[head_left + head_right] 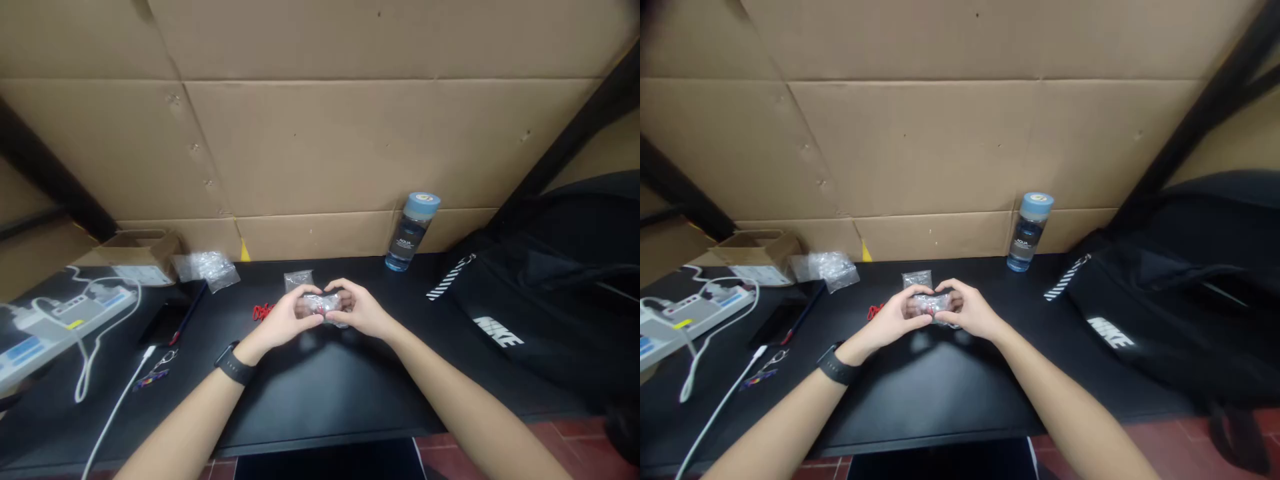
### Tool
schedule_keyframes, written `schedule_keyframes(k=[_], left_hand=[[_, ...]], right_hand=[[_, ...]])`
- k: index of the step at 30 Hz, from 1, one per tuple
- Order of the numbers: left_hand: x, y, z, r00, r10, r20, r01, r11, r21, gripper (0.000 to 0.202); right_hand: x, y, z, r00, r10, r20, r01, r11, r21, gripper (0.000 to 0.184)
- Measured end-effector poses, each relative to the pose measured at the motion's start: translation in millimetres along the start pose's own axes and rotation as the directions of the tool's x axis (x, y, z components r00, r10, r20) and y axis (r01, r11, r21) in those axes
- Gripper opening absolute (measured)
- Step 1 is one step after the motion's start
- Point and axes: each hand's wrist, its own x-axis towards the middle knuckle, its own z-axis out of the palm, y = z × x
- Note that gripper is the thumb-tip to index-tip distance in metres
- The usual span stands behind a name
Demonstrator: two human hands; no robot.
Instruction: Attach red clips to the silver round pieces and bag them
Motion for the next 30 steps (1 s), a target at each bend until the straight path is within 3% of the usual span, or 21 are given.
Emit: schedule_keyframes(k=[5, 9, 12, 14, 16, 19, 23, 26, 30], left_hand=[[0.3, -0.5, -0.4, 0.997, 0.055, -0.054, -0.049, 0.994, 0.1, 0.052], [-1.4, 2.2, 0.5, 0.998, 0.068, -0.019, -0.065, 0.991, 0.117, 0.054], [-1.8, 1.6, -6.4, 0.996, 0.087, -0.017, -0.082, 0.977, 0.199, 0.056], [0.4, -0.7, -23.4, 0.989, 0.126, -0.078, -0.097, 0.948, 0.302, 0.056], [5.1, -3.4, -53.1, 0.962, 0.179, -0.207, -0.065, 0.884, 0.464, 0.052], [15.6, -7.4, -110.7, 0.901, 0.177, -0.396, 0.152, 0.726, 0.671, 0.045], [32.6, -12.9, -170.2, 0.879, 0.103, -0.466, 0.3, 0.639, 0.708, 0.049], [45.5, -14.3, -187.1, 0.869, 0.052, -0.493, 0.382, 0.564, 0.732, 0.042], [56.0, -11.3, -186.1, 0.866, 0.081, -0.493, 0.41, 0.448, 0.795, 0.032]], right_hand=[[1.4, 3.5, 1.5, 0.999, -0.034, -0.037, 0.033, 0.999, -0.041, 0.049], [0.5, 3.1, 5.0, 1.0, -0.027, 0.005, 0.027, 0.999, -0.033, 0.061], [-0.7, 1.8, 6.8, 0.998, -0.057, 0.001, 0.057, 0.986, -0.157, 0.063], [-1.0, 1.3, 4.9, 0.994, -0.109, -0.016, 0.101, 0.956, -0.275, 0.064], [-0.5, 1.3, -0.1, 0.989, -0.149, -0.02, 0.133, 0.933, -0.336, 0.064], [1.0, 1.2, -10.3, 0.98, -0.194, -0.049, 0.161, 0.907, -0.388, 0.059], [-0.1, -2.7, -17.1, 0.966, -0.256, -0.029, 0.211, 0.85, -0.482, 0.056], [-3.6, -8.5, -15.7, 0.964, -0.266, 0.019, 0.236, 0.821, -0.52, 0.057], [-7.1, -14.3, -15.2, 0.963, -0.268, 0.038, 0.243, 0.793, -0.558, 0.059]])
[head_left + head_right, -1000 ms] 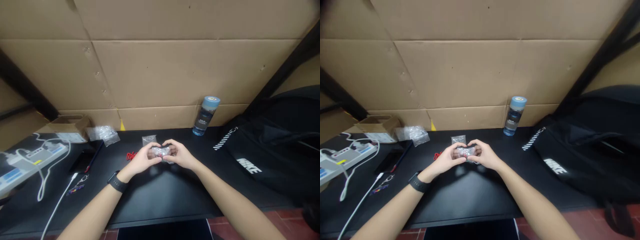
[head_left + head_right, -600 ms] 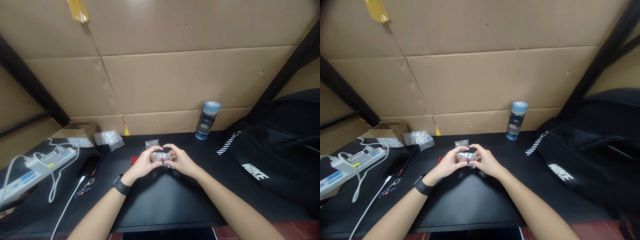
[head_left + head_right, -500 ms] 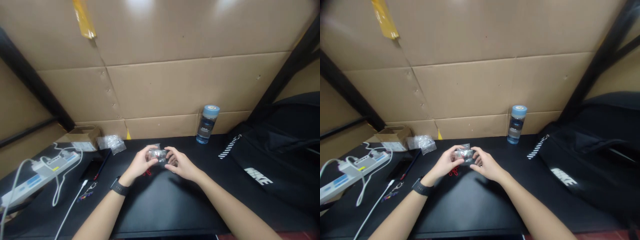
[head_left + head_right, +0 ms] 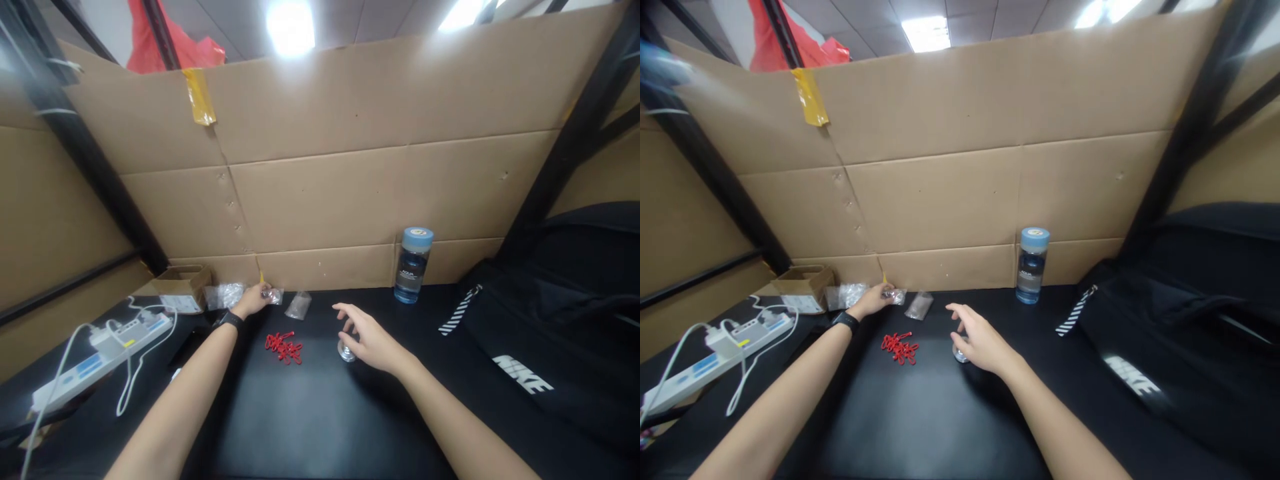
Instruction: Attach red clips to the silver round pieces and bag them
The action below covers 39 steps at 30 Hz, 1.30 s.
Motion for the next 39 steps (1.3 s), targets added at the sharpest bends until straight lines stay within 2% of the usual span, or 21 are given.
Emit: schedule_keyframes(k=[3, 8, 11, 14, 17, 20, 23, 26, 31, 33, 35, 39], left_hand=[[-7.6, 9.4, 4.0, 0.997, 0.011, -0.074, -0.005, 0.996, 0.084, 0.031], [-40.0, 28.1, 15.6, 0.979, 0.006, -0.204, 0.019, 0.992, 0.123, 0.035], [-58.0, 42.8, 20.1, 0.986, 0.08, -0.145, -0.07, 0.995, 0.071, 0.033], [-68.7, 60.2, 26.1, 0.986, 0.144, -0.083, -0.145, 0.989, -0.003, 0.04], [-72.2, 74.3, 35.8, 0.988, 0.139, -0.074, -0.143, 0.988, -0.054, 0.038], [-71.4, 79.9, 42.0, 0.99, 0.109, -0.091, -0.119, 0.986, -0.113, 0.025], [-72.8, 81.9, 35.7, 0.988, 0.089, -0.129, -0.112, 0.975, -0.189, 0.023], [-84.2, 90.8, 18.2, 0.983, 0.093, -0.157, -0.135, 0.95, -0.283, 0.025], [-124.9, 126.9, -9.1, 0.975, 0.217, -0.055, -0.218, 0.867, -0.447, 0.023], [-139.5, 139.8, -13.5, 0.97, 0.244, -0.024, -0.216, 0.803, -0.555, 0.02], [-148.6, 146.4, -14.2, 0.977, 0.211, -0.019, -0.176, 0.759, -0.627, 0.02], [-154.1, 140.3, -10.0, 0.989, 0.149, 0.019, -0.087, 0.673, -0.735, 0.028]], right_hand=[[0.0, 1.0, -3.2, 1.0, -0.004, -0.011, 0.003, 1.0, -0.023, 0.055], [0.8, 3.3, -6.4, 0.999, -0.026, -0.044, 0.024, 0.999, -0.038, 0.05], [1.1, 3.5, -6.5, 0.998, -0.04, -0.047, 0.038, 0.999, -0.038, 0.045], [1.4, 5.2, -5.3, 0.998, -0.043, -0.046, 0.041, 0.998, -0.043, 0.04], [2.3, 9.9, -4.0, 0.998, -0.049, -0.042, 0.047, 0.998, -0.045, 0.039], [3.7, 18.0, -3.8, 0.998, -0.042, -0.044, 0.04, 0.998, -0.037, 0.035], [4.7, 26.7, -4.1, 0.998, -0.022, -0.051, 0.02, 0.999, -0.034, 0.031], [5.7, 28.7, -2.6, 0.997, -0.01, -0.074, 0.01, 1.0, -0.002, 0.03], [8.1, 10.5, 4.3, 0.984, 0.045, -0.173, -0.004, 0.974, 0.227, 0.056], [8.7, 2.3, 6.3, 0.979, 0.078, -0.189, -0.005, 0.933, 0.361, 0.044], [9.1, -2.4, 7.2, 0.979, 0.112, -0.169, -0.023, 0.889, 0.456, 0.025], [9.4, -2.0, 6.1, 0.977, 0.168, -0.129, -0.078, 0.851, 0.519, 0.025]])
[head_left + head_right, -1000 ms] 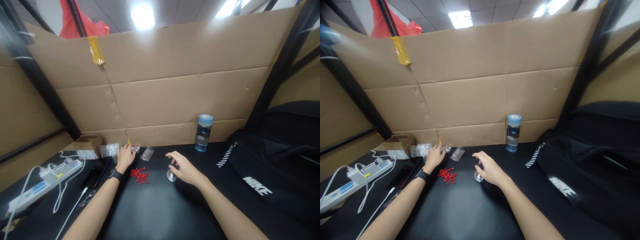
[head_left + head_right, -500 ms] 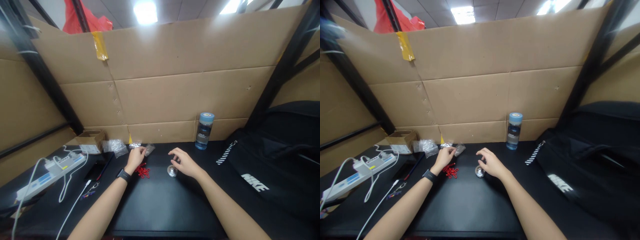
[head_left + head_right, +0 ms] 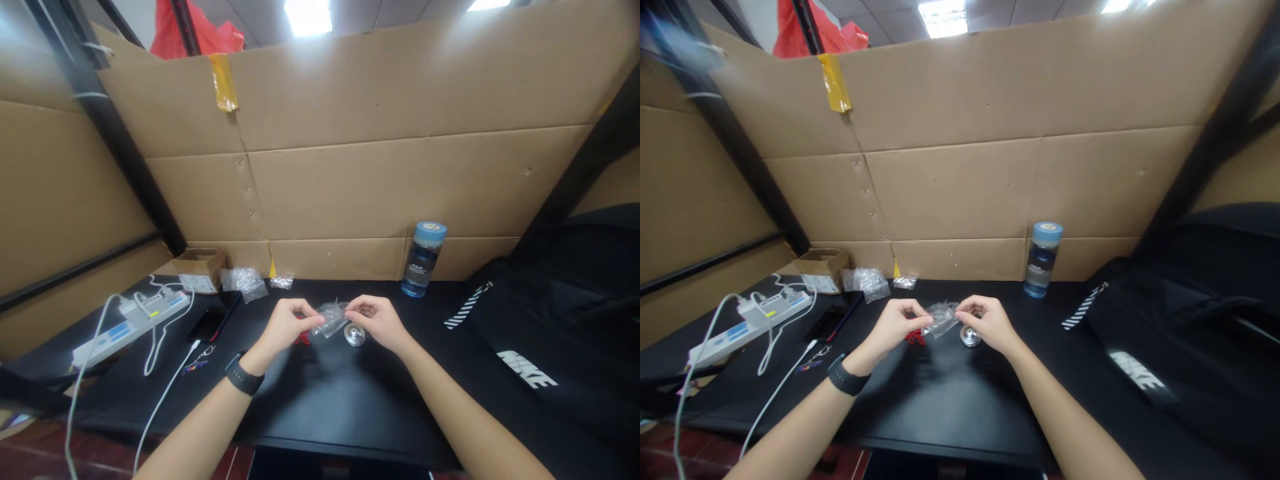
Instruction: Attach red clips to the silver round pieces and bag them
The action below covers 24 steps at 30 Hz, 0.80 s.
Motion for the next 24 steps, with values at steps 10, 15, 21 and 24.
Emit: schedule_keyframes(k=[10, 15, 21, 24], left_hand=[[-5.2, -21.2, -59.0, 0.983, 0.184, -0.001, -0.142, 0.767, 0.626, 0.026], [20.3, -53.8, -115.3, 0.959, 0.228, -0.168, 0.02, 0.537, 0.843, 0.031], [37.5, -93.9, -152.2, 0.946, 0.166, -0.28, 0.191, 0.413, 0.891, 0.033], [36.7, -109.1, -154.4, 0.966, 0.1, -0.238, 0.188, 0.359, 0.914, 0.028]], right_hand=[[5.2, 3.0, -15.5, 0.999, -0.001, -0.044, -0.002, 0.998, -0.065, 0.031], [5.8, 6.9, -15.9, 1.0, 0.013, -0.021, -0.015, 0.996, -0.087, 0.028], [6.1, 10.4, -14.9, 1.0, 0.031, 0.006, -0.03, 0.992, -0.119, 0.028], [6.2, 11.6, -15.7, 0.999, 0.046, 0.024, -0.043, 0.99, -0.136, 0.029]])
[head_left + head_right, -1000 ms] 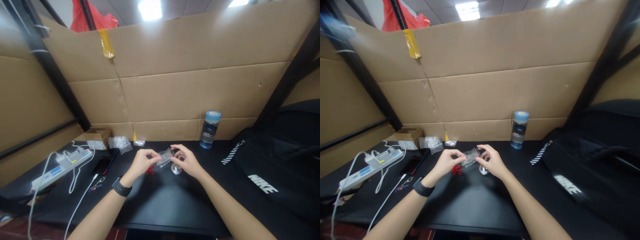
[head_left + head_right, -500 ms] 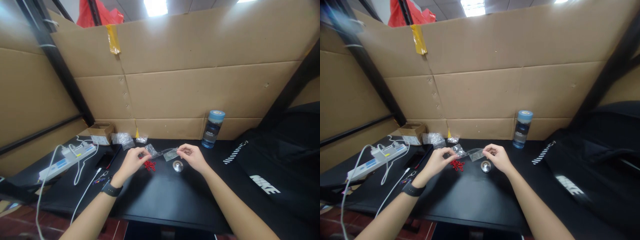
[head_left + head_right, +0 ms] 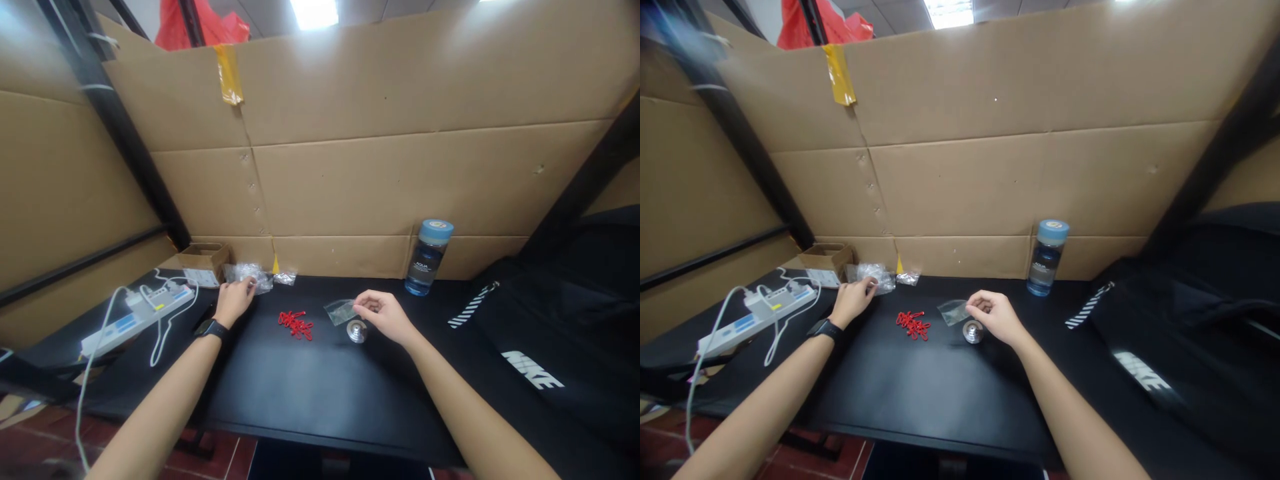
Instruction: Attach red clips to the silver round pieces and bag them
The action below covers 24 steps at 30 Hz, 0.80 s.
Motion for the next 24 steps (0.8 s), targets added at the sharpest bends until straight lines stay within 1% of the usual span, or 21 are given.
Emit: schedule_keyframes(k=[2, 4, 8, 12, 16, 17, 18, 19, 20, 21, 22, 24], left_hand=[[-2.9, -1.9, 5.5, 0.999, 0.007, 0.035, -0.008, 1.0, 0.024, 0.028], [-6.4, -1.1, 7.2, 0.999, 0.008, 0.054, -0.01, 0.999, 0.043, 0.03], [-15.8, 8.2, 2.3, 0.999, 0.007, 0.048, -0.011, 0.997, 0.073, 0.034], [-27.3, 25.6, -7.2, 1.0, 0.002, 0.005, -0.003, 0.997, 0.077, 0.035], [-34.6, 54.3, -21.9, 0.997, 0.005, -0.075, -0.002, 0.999, 0.046, 0.039], [-34.5, 63.4, -26.1, 0.994, 0.032, -0.101, -0.034, 0.999, -0.012, 0.038], [-33.4, 72.9, -29.8, 0.991, 0.085, -0.098, -0.095, 0.991, -0.094, 0.035], [-31.3, 82.4, -32.8, 0.985, 0.163, -0.057, -0.171, 0.966, -0.194, 0.033], [-28.2, 91.4, -34.7, 0.966, 0.257, 0.018, -0.241, 0.926, -0.291, 0.031], [-24.4, 99.7, -35.3, 0.944, 0.323, 0.069, -0.283, 0.899, -0.336, 0.028], [-20.2, 106.8, -34.6, 0.924, 0.366, 0.11, -0.306, 0.88, -0.363, 0.025], [-11.8, 117.3, -29.8, 0.894, 0.409, 0.186, -0.316, 0.867, -0.386, 0.021]], right_hand=[[-0.2, 0.4, -0.3, 1.0, 0.005, 0.009, -0.005, 1.0, -0.016, 0.029], [-0.5, 0.5, -0.3, 1.0, 0.006, 0.017, -0.005, 1.0, -0.03, 0.028], [-1.0, 1.1, 0.1, 0.999, 0.009, 0.038, -0.007, 0.999, -0.043, 0.026], [-1.2, 3.5, 1.9, 0.997, 0.014, 0.076, -0.011, 0.999, -0.039, 0.025], [-1.3, 6.8, 7.4, 0.994, 0.017, 0.104, -0.015, 1.0, -0.011, 0.023], [-1.3, 7.8, 9.2, 0.994, 0.016, 0.112, -0.015, 1.0, -0.011, 0.022], [-1.3, 8.8, 10.9, 0.993, 0.009, 0.116, -0.006, 1.0, -0.024, 0.021], [-1.1, 9.9, 12.6, 0.993, -0.005, 0.114, 0.012, 0.998, -0.057, 0.02], [-0.8, 11.3, 14.0, 0.994, -0.023, 0.103, 0.034, 0.994, -0.104, 0.018], [-0.5, 13.0, 15.1, 0.996, -0.042, 0.082, 0.054, 0.986, -0.156, 0.016], [0.1, 15.3, 16.0, 0.997, -0.057, 0.056, 0.067, 0.976, -0.206, 0.015], [1.6, 22.0, 16.9, 0.998, -0.068, -0.003, 0.065, 0.96, -0.273, 0.014]])
